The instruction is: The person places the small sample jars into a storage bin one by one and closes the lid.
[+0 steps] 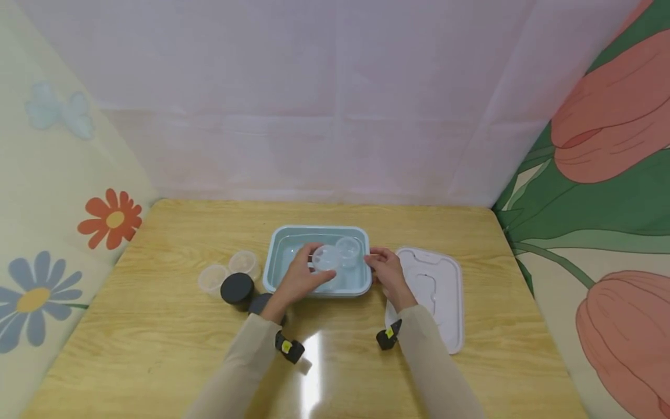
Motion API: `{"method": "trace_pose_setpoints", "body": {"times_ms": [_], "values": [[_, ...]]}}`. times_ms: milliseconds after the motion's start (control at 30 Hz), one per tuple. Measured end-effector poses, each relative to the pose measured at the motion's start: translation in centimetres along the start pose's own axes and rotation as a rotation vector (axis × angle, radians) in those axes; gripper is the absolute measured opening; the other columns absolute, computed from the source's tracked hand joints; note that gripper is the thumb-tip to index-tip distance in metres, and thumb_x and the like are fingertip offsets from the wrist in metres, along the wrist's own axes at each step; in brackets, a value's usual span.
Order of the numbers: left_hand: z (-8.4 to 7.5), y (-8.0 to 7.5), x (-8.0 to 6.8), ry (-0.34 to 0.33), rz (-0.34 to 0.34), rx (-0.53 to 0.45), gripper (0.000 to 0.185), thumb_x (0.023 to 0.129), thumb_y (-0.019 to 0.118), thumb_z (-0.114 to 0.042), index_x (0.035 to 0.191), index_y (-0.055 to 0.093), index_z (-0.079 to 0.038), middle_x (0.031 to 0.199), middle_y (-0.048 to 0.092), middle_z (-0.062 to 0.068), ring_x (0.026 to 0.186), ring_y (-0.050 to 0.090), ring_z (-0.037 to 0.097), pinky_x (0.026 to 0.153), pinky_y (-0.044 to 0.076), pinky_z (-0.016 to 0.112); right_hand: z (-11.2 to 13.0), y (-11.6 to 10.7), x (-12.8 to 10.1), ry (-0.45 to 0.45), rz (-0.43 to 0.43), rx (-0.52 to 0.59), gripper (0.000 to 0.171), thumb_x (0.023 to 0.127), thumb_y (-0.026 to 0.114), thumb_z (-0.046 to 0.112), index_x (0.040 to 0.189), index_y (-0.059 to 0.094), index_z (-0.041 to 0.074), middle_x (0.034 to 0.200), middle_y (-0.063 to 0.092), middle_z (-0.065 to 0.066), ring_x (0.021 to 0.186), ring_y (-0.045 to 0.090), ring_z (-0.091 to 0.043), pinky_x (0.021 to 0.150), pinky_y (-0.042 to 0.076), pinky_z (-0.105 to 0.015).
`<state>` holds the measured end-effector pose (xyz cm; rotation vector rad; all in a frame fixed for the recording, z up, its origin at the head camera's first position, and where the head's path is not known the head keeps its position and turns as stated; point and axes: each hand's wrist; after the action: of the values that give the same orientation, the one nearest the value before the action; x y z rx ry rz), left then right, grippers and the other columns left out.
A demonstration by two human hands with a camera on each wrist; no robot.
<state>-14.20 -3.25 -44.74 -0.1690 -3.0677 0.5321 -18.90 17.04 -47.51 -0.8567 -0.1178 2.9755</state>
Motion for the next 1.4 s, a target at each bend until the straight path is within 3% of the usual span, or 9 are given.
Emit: {"method": "trace_pose_setpoints", "body": {"times_ms": [500, 900, 1400], "values": [[0.8, 0.7, 1.6, -0.055, 0.142, 0.125, 0.066, 0.075, 0.076, -0.013, 0.131, 0.044, 0.0, 0.126, 0.05, 0.018, 0.112, 0.051, 0.031, 0.096, 0.044, 0.047, -0.2, -0.1, -0.3, -0.026, 0.011, 0.01, 0.039, 0.095, 0.057, 0.014, 0.133, 0.049, 0.007, 0.101, 0.059, 0.0, 0.081, 0.056, -0.009, 0.062, 0.048, -0.022], [1.1, 1.2, 2.6, -0.082, 0.274, 0.229, 0.066, 0.069, 0.079, -0.009, 0.124, 0.046, 0.003, 0.124, 0.054, 0.02, 0.115, 0.052, 0.031, 0.103, 0.041, 0.044, -0.2, 0.0, -0.2, -0.023, 0.015, 0.008, 0.04, 0.095, 0.056, 0.014, 0.134, 0.047, 0.006, 0.103, 0.058, -0.001, 0.083, 0.056, -0.009, 0.063, 0.048, -0.022], [1.3, 2.1, 3.3, -0.072, 0.317, 0.277, 0.063, 0.067, 0.082, -0.01, 0.12, 0.049, 0.003, 0.12, 0.058, 0.02, 0.112, 0.054, 0.031, 0.101, 0.042, 0.043, 0.1, 0.0, -0.3, -0.005, 0.005, 0.01, 0.042, 0.094, 0.058, 0.013, 0.134, 0.048, 0.007, 0.102, 0.06, 0.0, 0.085, 0.056, -0.011, 0.063, 0.048, -0.023]]}}
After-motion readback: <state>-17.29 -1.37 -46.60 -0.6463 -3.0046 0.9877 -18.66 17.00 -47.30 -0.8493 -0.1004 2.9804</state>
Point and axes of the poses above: each hand's wrist, its own x-axis towards the middle knuckle, its own y-axis out of the palm, z = x × y
